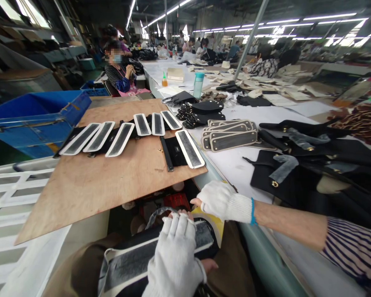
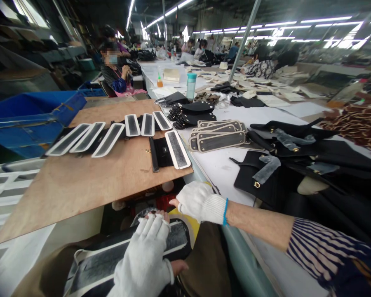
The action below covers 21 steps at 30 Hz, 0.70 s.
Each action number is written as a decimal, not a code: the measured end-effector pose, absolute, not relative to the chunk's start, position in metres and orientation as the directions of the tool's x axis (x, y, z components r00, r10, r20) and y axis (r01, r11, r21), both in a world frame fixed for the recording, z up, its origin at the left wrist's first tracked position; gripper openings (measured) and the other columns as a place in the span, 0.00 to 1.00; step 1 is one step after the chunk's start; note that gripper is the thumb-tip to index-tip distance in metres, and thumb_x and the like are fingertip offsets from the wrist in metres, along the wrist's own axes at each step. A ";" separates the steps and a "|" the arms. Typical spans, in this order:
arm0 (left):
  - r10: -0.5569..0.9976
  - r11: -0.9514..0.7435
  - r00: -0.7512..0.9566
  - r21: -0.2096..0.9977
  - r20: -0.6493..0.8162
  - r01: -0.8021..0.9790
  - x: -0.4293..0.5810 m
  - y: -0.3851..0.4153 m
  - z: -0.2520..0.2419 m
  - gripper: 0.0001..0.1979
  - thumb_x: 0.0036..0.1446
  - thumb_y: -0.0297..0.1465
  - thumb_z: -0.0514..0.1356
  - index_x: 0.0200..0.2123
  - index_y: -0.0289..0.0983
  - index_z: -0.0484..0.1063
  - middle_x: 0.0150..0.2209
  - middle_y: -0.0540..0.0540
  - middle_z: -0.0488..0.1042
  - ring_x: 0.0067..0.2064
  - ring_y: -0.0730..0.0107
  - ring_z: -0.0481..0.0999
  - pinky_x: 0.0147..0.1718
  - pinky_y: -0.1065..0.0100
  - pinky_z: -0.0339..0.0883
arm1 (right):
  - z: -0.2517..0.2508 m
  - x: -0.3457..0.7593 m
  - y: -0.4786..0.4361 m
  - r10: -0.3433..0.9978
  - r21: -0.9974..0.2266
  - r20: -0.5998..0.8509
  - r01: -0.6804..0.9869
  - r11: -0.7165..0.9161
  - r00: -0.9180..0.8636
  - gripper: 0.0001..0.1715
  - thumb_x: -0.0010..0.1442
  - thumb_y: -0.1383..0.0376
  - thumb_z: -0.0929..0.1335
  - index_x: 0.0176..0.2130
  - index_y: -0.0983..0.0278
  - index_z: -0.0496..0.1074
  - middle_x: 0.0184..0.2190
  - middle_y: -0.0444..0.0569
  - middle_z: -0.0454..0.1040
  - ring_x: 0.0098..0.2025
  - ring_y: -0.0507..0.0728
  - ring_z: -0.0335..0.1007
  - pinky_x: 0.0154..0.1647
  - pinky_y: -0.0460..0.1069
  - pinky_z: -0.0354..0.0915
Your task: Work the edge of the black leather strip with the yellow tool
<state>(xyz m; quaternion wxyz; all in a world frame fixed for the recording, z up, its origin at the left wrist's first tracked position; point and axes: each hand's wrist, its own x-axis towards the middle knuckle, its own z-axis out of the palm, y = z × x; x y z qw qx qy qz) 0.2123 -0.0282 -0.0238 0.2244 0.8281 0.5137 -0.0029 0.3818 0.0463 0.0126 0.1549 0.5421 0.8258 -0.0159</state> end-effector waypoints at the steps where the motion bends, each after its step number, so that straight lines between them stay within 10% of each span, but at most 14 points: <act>1: 0.850 -0.371 0.473 0.371 -0.234 0.851 0.212 -0.028 -0.023 0.55 0.42 0.60 0.65 0.64 0.27 0.61 0.66 0.30 0.61 0.68 0.38 0.57 0.68 0.42 0.49 | 0.013 0.381 0.044 0.904 0.155 -0.272 0.913 0.378 -0.328 0.32 0.69 0.50 0.58 0.32 0.63 0.82 0.29 0.56 0.81 0.32 0.65 0.78 0.27 0.52 0.60; 21: 0.854 -0.414 0.488 0.332 -0.181 0.848 0.212 -0.028 -0.010 0.58 0.35 0.58 0.70 0.63 0.27 0.63 0.66 0.28 0.61 0.68 0.41 0.58 0.68 0.47 0.49 | 0.015 0.383 -0.002 0.972 -0.019 -0.165 0.986 0.167 -0.168 0.27 0.70 0.53 0.58 0.35 0.60 0.79 0.34 0.53 0.81 0.39 0.60 0.77 0.36 0.50 0.64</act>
